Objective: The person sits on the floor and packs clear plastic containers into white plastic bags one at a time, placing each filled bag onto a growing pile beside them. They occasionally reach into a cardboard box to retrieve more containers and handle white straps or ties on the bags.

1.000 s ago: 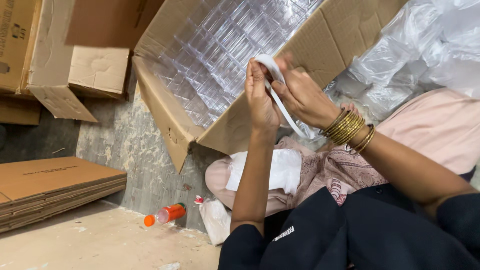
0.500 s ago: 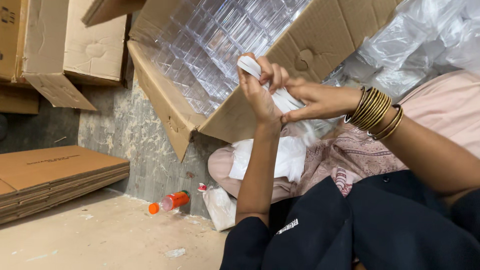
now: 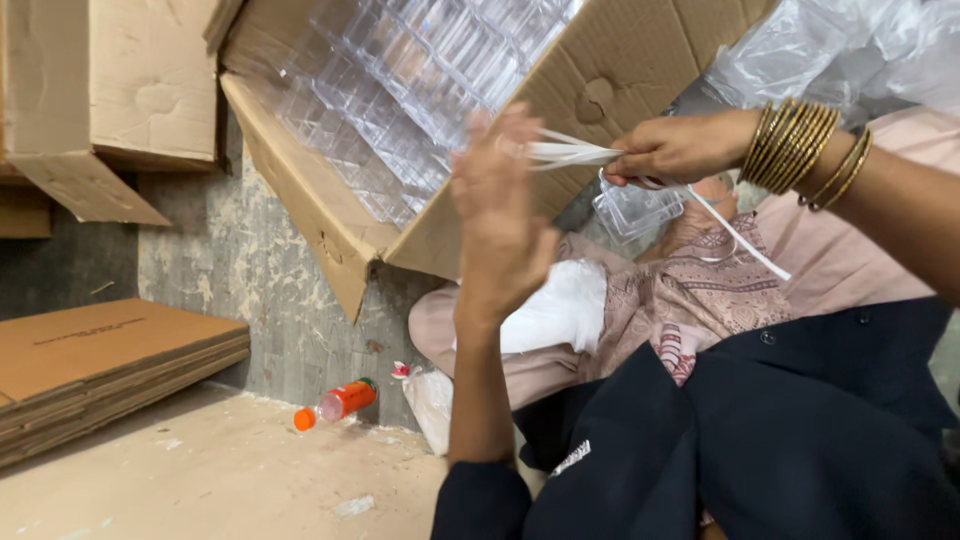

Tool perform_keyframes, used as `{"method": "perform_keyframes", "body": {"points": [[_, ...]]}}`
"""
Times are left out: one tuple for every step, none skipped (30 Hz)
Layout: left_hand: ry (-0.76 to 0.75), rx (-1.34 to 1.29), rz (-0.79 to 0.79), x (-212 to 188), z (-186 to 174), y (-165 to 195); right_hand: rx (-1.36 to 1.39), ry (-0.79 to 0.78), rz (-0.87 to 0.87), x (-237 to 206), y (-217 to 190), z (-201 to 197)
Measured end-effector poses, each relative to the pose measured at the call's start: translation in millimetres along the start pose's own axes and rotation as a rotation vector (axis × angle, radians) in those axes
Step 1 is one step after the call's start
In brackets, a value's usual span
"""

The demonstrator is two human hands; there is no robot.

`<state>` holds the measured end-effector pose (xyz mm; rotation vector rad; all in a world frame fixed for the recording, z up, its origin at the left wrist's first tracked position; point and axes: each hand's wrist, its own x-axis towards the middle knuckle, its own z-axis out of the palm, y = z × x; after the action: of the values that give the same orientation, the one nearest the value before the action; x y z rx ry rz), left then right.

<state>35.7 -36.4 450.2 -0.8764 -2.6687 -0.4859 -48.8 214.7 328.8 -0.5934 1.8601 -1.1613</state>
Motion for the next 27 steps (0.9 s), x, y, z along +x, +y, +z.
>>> {"method": "perform_keyframes", "body": {"points": [[-0.02, 0.048, 0.055, 1.8, 4.8, 5.5, -0.038, -0.06, -0.011, 1.1, 0.0, -1.1], [-0.039, 0.099, 0.112, 5.3, 13.0, 7.4, -0.077, -0.119, -0.025, 3.5, -1.4, -1.3], [-0.056, 0.153, 0.173, 7.8, 21.5, 7.1, -0.117, -0.175, -0.044, 5.4, -3.6, -1.8], [-0.182, 0.082, 0.096, 7.6, 28.4, 3.2, -0.104, -0.193, -0.012, 7.0, -6.4, -2.0], [-0.306, 0.011, 0.024, 7.4, 35.6, -1.8, -0.092, -0.206, 0.02, 8.1, -9.7, -2.3], [-0.433, -0.063, -0.046, 5.2, 42.0, -6.9, -0.076, -0.217, 0.054, 8.0, -13.1, -2.6], [-0.368, -0.088, -0.03, 1.5, 47.3, -11.8, -0.087, -0.218, 0.023, 8.3, -17.0, -1.8], [-0.303, -0.116, -0.017, -3.3, 51.8, -15.6, -0.098, -0.222, -0.006, 7.2, -20.9, -0.9], [-0.235, -0.144, -0.006, -8.0, 55.4, -19.4, -0.112, -0.226, -0.034, 4.4, -24.6, -0.5], [-0.218, -0.195, -0.049, -12.6, 58.2, -22.6, -0.249, -0.082, -0.172, -1.7, -27.6, 0.2], [-0.199, -0.24, -0.092, -16.7, 59.4, -27.0, -0.387, 0.064, -0.315, -9.2, -30.8, -0.5], [-0.179, -0.285, -0.135, -19.5, 60.9, -31.2, -0.526, 0.21, -0.46, -15.9, -34.5, -2.1], [-0.185, -0.348, -0.184, -22.8, 61.4, -35.1, -0.621, 0.279, -0.371, -24.9, -37.6, -2.7], [-0.192, -0.41, -0.234, -25.7, 61.3, -39.7, -0.713, 0.348, -0.282, -37.2, -39.8, -4.7], [-0.197, -0.475, -0.282, -27.4, 62.2, -43.7, -0.807, 0.417, -0.188, -48.1, -42.8, -7.1], [-0.209, -0.495, -0.313, -29.2, 62.9, -47.5, -0.793, 0.415, -0.138, -57.1, -46.5, -8.3], [-0.224, -0.515, -0.343, -30.2, 63.8, -51.5, -0.778, 0.414, -0.089, -64.5, -50.8, -9.3], [-0.237, -0.536, -0.371, -31.1, 65.1, -54.4, -0.765, 0.415, -0.038, -70.0, -55.9, -9.5], [-0.26, -0.558, -0.396, -31.8, 66.3, -56.9, -0.798, 0.386, -0.02, -77.6, -61.4, -10.5], [-0.284, -0.58, -0.419, -32.2, 67.9, -58.4, -0.831, 0.358, -0.001, -85.6, -67.6, -11.7], [-0.31, -0.603, -0.442, -32.4, 69.5, -58.8, -0.863, 0.33, 0.018, -91.7, -74.6, -11.1], [-0.331, -0.598, -0.433, -32.4, 71.1, -58.4, -0.971, 0.268, 0.094, -96.1, -82.3, -11.3], [-0.352, -0.593, -0.423, -32.1, 72.4, -57.2, -1.076, 0.204, 0.171, -100.3, -90.0, -10.5], [-0.374, -0.587, -0.412, -31.5, 73.4, -55.6, -1.179, 0.14, 0.248, -103.1, -97.7, -9.1], [-0.4, -0.592, -0.4, -30.9, 73.8, -53.8, -0.996, 0.276, 0.022, -104.8, -105.5, -11.8], [-0.427, -0.597, -0.389, -29.9, 73.8, -51.8, -0.802, 0.407, -0.198, -105.9, -112.5, -15.5], [-0.453, -0.602, -0.379, -29.1, 73.0, -49.8, -0.595, 0.535, -0.412, -105.3, -118.8, -18.4]]}}
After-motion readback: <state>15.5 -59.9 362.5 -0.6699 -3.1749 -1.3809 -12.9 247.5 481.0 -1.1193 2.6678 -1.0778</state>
